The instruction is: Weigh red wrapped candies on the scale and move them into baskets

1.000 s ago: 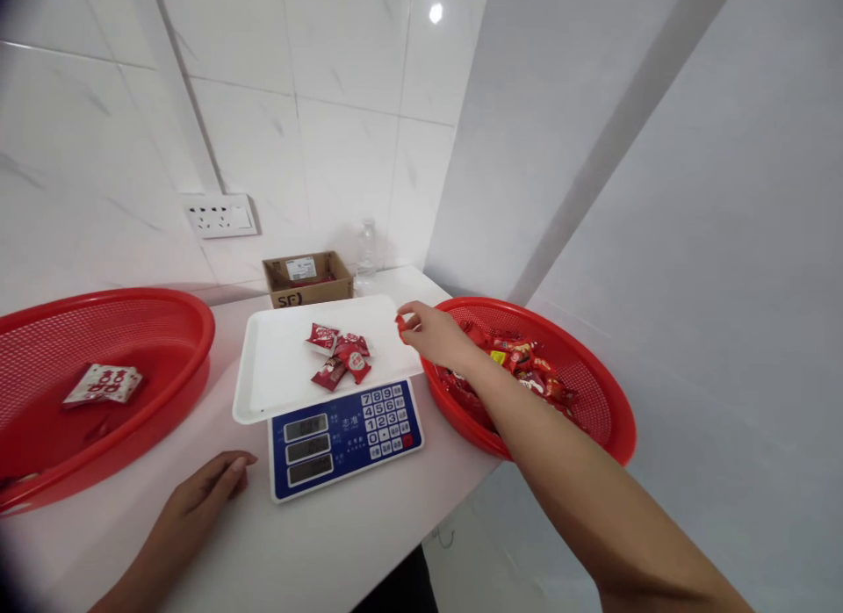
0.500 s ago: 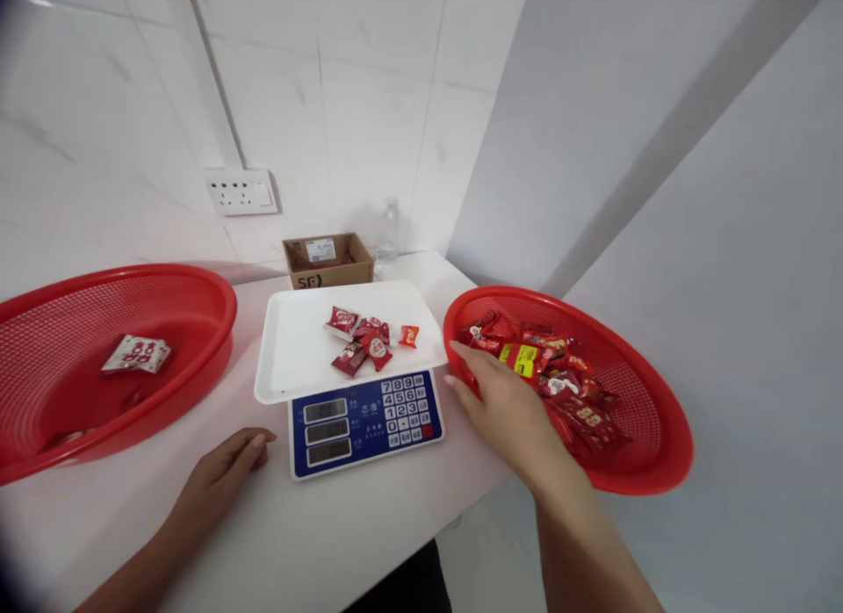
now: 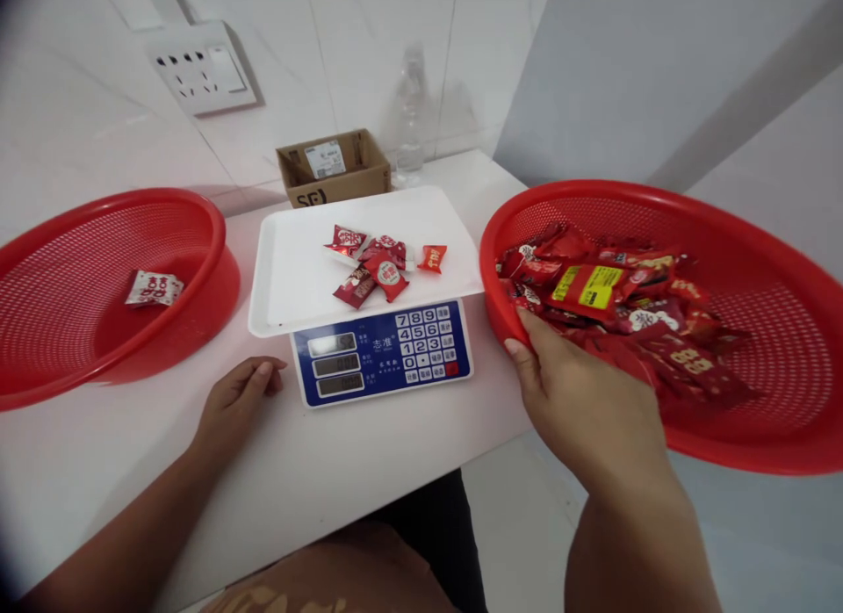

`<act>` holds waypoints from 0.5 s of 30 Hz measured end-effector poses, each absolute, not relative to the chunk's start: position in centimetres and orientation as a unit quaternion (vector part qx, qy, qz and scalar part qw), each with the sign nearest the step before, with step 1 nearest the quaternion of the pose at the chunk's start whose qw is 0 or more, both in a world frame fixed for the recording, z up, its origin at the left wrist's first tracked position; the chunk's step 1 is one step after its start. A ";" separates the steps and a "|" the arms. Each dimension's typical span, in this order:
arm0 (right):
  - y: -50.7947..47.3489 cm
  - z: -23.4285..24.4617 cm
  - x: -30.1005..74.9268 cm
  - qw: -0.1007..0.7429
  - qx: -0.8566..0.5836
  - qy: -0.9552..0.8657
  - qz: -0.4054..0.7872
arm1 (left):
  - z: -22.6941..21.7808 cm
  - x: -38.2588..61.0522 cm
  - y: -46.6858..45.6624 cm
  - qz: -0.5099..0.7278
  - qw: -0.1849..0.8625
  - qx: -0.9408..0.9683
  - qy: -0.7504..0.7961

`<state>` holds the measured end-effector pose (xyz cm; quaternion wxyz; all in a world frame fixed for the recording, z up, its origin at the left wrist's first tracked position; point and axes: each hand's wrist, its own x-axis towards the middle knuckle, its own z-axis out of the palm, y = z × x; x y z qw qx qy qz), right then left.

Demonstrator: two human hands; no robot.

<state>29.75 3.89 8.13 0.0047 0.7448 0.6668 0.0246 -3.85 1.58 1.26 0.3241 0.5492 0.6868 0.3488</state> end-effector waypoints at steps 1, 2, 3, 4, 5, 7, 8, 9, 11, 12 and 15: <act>3.9 8.1 29.7 0.011 0.748 0.663 0.021 | 1.3 -3.8 1.6 0.346 0.320 0.550 0.689; 3.8 8.1 29.8 0.015 0.750 0.661 0.021 | 1.3 -3.7 1.6 0.343 0.316 0.552 0.691; 3.8 8.0 29.8 0.014 0.749 0.662 0.022 | 1.4 -3.7 1.6 0.340 0.312 0.553 0.693; 3.8 7.9 29.8 0.013 0.748 0.664 0.023 | 1.3 -3.7 1.6 0.337 0.308 0.555 0.695; 3.8 7.8 29.9 0.012 0.747 0.664 0.025 | 1.3 -3.7 1.6 0.334 0.306 0.557 0.696; 3.8 7.7 30.0 0.012 0.747 0.664 0.028 | 1.3 -3.7 1.6 0.329 0.303 0.559 0.699; 3.8 7.7 30.0 0.013 0.747 0.664 0.028 | 1.3 -3.7 1.6 0.326 0.302 0.558 0.700; 3.8 7.6 30.0 0.013 0.748 0.663 0.029 | 1.3 -3.7 1.7 0.325 0.302 0.558 0.701; 3.8 7.7 30.0 0.017 0.748 0.663 0.029 | 1.4 -3.6 1.7 0.323 0.303 0.557 0.703; 3.8 7.7 30.0 0.019 0.748 0.663 0.029 | 1.4 -3.6 1.7 0.324 0.303 0.557 0.702; 3.7 7.9 29.9 0.021 0.751 0.660 0.028 | 1.4 -3.6 1.7 0.326 0.304 0.558 0.700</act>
